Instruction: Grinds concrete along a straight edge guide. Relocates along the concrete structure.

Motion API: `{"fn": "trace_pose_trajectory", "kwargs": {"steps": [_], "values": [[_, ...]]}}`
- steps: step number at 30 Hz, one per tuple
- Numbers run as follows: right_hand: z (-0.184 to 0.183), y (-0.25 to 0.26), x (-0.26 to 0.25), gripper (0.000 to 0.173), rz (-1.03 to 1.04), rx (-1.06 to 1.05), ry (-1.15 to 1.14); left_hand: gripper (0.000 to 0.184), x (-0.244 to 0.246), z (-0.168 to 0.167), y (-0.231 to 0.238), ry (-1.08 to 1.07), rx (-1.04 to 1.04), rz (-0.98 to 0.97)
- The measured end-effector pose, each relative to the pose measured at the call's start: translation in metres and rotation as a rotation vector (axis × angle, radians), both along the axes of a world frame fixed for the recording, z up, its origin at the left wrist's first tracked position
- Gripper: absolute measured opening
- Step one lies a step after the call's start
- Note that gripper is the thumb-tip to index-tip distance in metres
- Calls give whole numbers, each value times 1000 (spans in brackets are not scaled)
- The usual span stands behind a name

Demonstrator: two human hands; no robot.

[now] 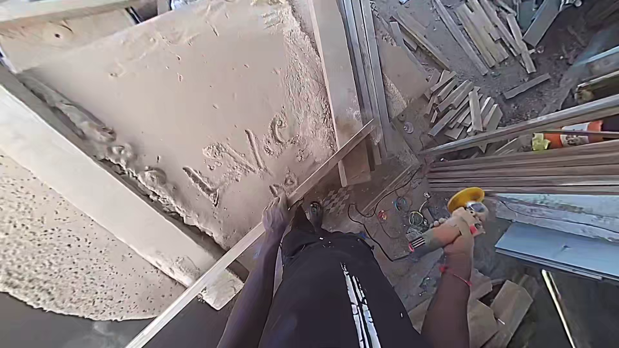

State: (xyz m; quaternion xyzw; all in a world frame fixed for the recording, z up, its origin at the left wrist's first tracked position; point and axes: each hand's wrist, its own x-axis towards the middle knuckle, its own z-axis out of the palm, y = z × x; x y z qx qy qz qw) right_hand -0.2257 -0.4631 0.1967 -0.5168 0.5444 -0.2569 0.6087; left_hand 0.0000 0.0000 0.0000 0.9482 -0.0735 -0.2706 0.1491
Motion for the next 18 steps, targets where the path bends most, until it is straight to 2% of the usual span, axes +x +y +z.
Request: {"fn": "trace_pose_trajectory", "kwargs": {"steps": [4,8,11,14,18], "values": [[-21,8,25,27,185,54,58,56,-50,2,3,-20,-8,22],[-28,15,68,47,448,74,179,54,-53,6,23,10,31,-37],[-23,45,113,53,615,68,365,47,-56,-4,43,-122,-26,-43],[-26,86,142,72,835,-25,568,49,-64,-7,75,-196,-70,-55],[-50,161,163,72,1052,-29,677,53,-101,-15,161,-288,-43,10]]}}
